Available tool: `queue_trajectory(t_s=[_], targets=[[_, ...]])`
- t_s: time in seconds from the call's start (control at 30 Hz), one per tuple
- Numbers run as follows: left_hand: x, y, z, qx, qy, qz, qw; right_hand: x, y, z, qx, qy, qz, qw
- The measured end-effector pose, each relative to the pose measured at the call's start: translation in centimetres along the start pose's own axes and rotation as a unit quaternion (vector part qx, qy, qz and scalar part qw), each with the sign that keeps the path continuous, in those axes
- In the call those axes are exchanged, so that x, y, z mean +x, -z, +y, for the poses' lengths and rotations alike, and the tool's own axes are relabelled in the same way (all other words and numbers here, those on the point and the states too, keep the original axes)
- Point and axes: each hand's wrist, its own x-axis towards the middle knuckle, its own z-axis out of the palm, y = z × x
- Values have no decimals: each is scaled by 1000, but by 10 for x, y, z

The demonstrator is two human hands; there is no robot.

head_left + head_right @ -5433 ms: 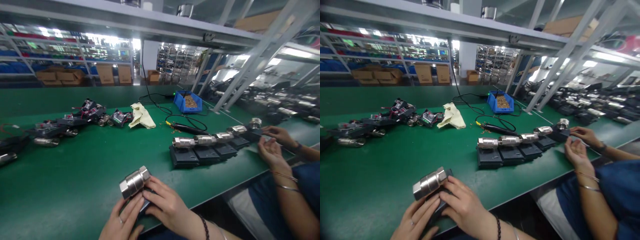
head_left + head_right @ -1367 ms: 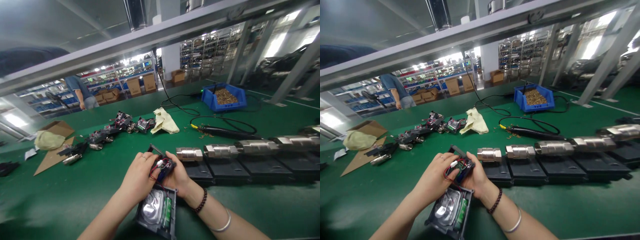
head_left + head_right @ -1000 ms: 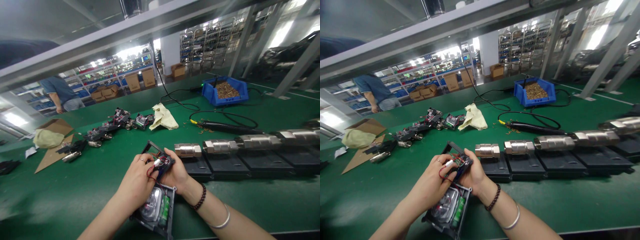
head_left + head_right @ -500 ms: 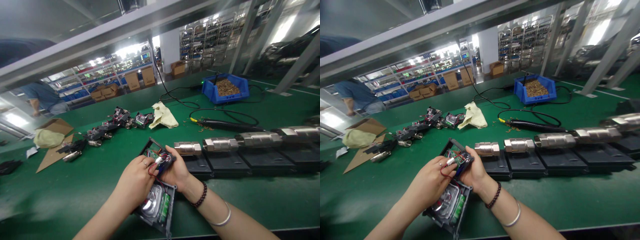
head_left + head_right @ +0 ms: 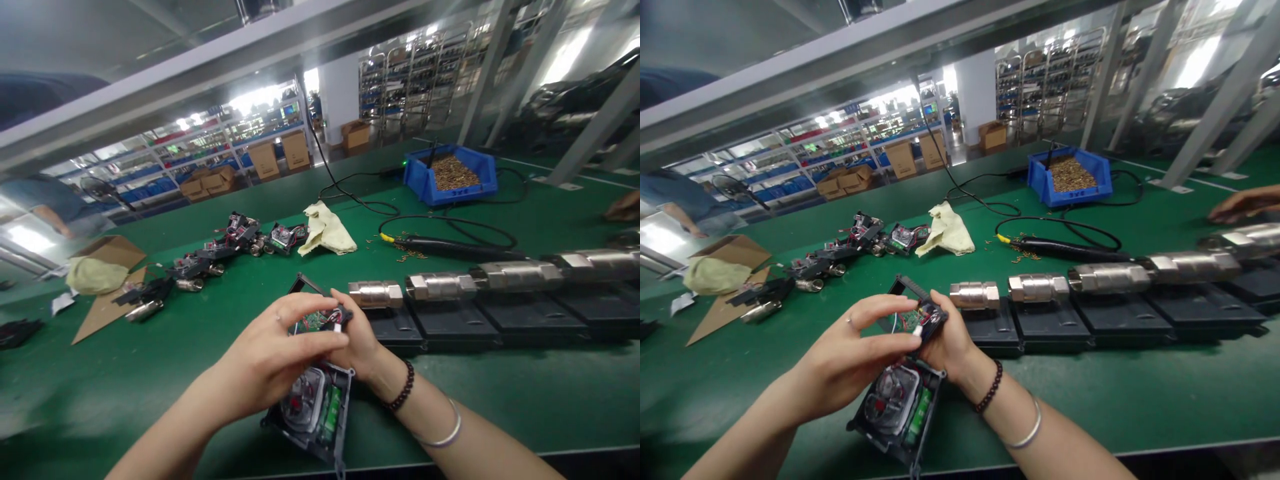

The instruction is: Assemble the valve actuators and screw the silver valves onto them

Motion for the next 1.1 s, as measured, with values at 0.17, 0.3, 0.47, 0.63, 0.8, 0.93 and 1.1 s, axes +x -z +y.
queue_trajectory(t_s=[0.17,0.3,0.47,0.63,0.8,0.93,1.1], targets=[[24,3,5,-53,4,-55,997,-1,-1,0,-16,22,-1,1000],[25,9,-1,-96,-3,-144,985,1,0,0,-25,4,10,1000],[18,22,-12,-31,28,-130,991,3,2,1,-34,8,-16,999],[22,19,-4,33,-28,-128,991,4,1,2,-18,27,-26,999],[24,10,8,-35,86,-78,993,4,-1,3,-15,21,-25,999],[23,4,10,-207,243,-80,944,2,-2,3,-29,13,-14,999],[14,-8,12,-203,229,-91,948,3,5,4,-73,-1,-21,997]])
